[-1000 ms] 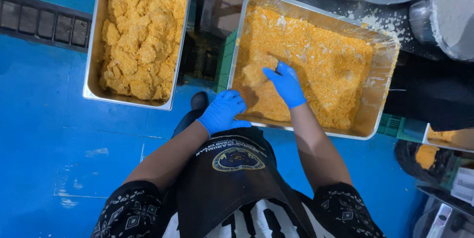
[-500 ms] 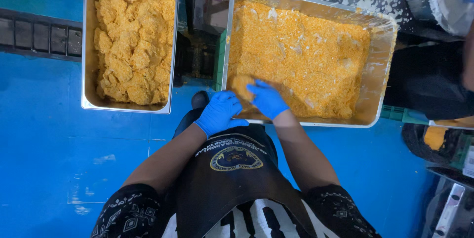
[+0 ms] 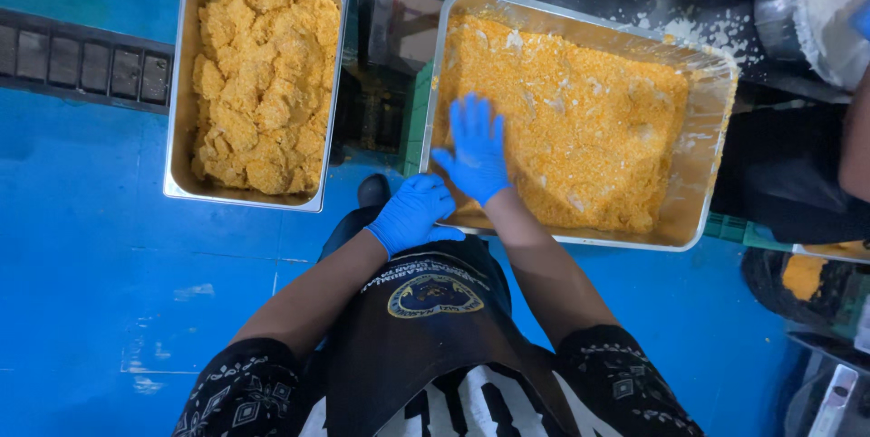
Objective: The person, wearing blue gloves, coats raw chicken pieces in a large tray of orange breading, pressing and turning each piece by hand to cover it, then places the coated pieces into a second tray of finished breaded chicken. The person repeats this coating cycle throughout the episode.
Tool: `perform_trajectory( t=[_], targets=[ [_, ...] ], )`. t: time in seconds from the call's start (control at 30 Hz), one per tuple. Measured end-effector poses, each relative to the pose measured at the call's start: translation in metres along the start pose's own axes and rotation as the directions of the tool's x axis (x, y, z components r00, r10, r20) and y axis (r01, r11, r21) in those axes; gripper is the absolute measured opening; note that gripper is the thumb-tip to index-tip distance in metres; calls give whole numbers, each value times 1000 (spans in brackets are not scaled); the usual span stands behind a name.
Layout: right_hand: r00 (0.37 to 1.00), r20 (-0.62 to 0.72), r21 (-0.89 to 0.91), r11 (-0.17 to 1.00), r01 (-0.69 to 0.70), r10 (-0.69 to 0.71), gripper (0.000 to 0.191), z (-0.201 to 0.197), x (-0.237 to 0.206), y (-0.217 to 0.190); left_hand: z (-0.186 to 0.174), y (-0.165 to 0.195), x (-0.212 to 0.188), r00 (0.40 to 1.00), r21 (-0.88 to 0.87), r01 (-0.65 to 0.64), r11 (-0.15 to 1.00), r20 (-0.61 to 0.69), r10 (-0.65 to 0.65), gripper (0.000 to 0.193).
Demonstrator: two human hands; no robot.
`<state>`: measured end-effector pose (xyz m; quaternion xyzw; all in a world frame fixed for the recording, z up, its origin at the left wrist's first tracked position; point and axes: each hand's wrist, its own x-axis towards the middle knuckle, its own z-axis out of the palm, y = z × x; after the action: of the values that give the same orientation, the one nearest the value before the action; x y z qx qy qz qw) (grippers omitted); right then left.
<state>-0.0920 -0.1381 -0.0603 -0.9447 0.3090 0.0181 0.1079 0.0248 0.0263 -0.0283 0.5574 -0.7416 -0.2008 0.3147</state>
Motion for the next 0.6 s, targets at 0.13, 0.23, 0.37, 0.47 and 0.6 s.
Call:
perform_trajectory(
  t=[0.13,0.23,0.37,0.47,0.6],
  targets=[
    [971,238,160,987,-9,-30,98,-6,4,16,-3,1,0,1000,17,-19,1000,10,19,49],
    [957,284,112,993,24,-55,104,-18,0,29,-4,2,0,997,18,-56,998,-51,57,52],
    [978,203,-173,982,73,-37,105,-24,-12,30,-2,1,0,1000,-42,-26,999,3,26,55],
    [993,31,-147,983,114,-111,87,-19,-12,31,-1,-2,1,998,-55,-58,997,-8,57,55],
    [977,-181,-40,994,105,-111,49,-5,-4,46,1,-2,1,992,-1,-103,995,-67,103,56]
  ],
)
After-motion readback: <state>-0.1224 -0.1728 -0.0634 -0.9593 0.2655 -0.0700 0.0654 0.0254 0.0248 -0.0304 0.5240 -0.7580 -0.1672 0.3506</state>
